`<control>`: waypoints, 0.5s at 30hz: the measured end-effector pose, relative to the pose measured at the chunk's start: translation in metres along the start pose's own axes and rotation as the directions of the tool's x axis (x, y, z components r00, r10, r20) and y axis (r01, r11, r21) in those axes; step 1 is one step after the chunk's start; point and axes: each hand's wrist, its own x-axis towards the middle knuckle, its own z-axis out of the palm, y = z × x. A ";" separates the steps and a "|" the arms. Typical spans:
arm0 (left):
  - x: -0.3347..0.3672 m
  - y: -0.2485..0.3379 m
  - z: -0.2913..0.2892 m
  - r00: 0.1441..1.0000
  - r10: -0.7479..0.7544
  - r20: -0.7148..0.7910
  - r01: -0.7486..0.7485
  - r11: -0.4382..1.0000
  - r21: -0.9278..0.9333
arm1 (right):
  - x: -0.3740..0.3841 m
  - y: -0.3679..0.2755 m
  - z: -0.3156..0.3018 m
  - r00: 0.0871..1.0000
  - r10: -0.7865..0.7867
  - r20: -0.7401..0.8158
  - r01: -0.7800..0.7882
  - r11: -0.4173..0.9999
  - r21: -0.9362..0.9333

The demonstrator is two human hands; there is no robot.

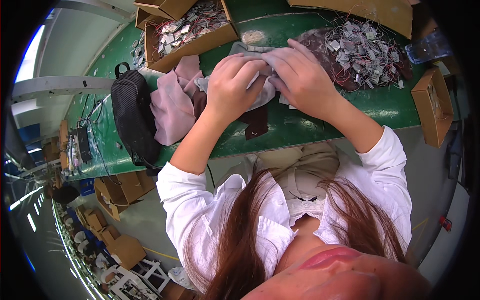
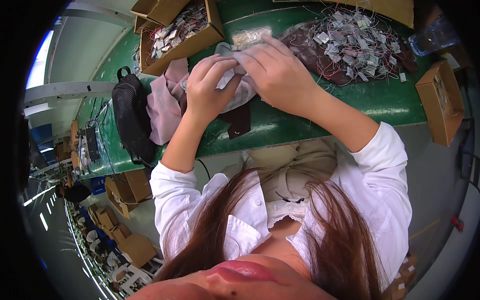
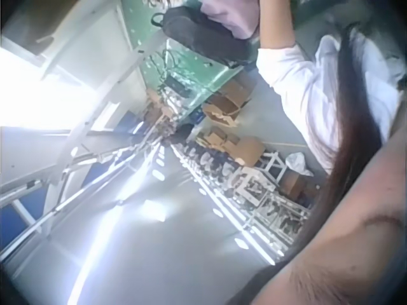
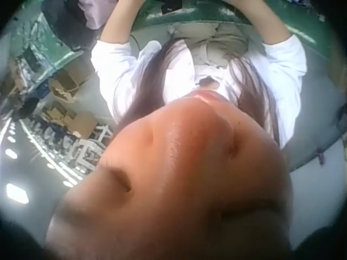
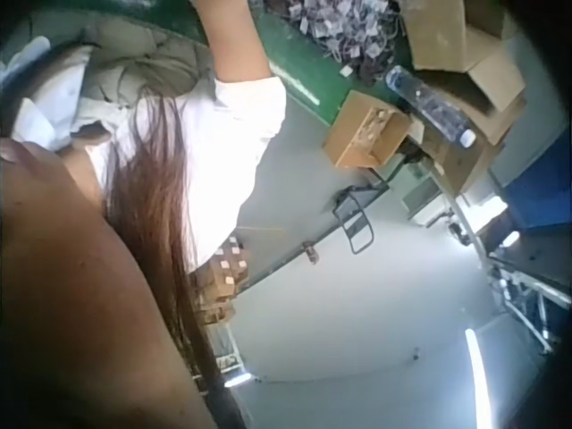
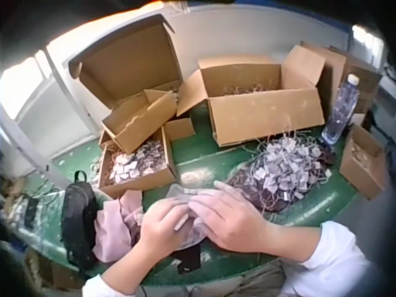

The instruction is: Picking up small electronic components with wires, inspecting them, and placing them into a cloth or container.

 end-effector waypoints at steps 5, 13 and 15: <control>-0.005 -0.012 0.003 0.999 0.028 -0.030 -0.027 0.999 0.022 | -0.008 0.007 0.003 0.952 0.251 0.178 -0.289 0.926 0.243; -0.008 -0.016 0.001 0.999 0.020 -0.031 -0.018 0.998 0.067 | -0.001 0.010 -0.005 0.785 0.557 0.272 -0.619 0.677 0.399; -0.006 -0.017 -0.002 0.998 -0.010 -0.058 0.014 0.997 0.073 | -0.001 0.014 -0.007 0.754 0.602 0.263 -0.654 0.647 0.392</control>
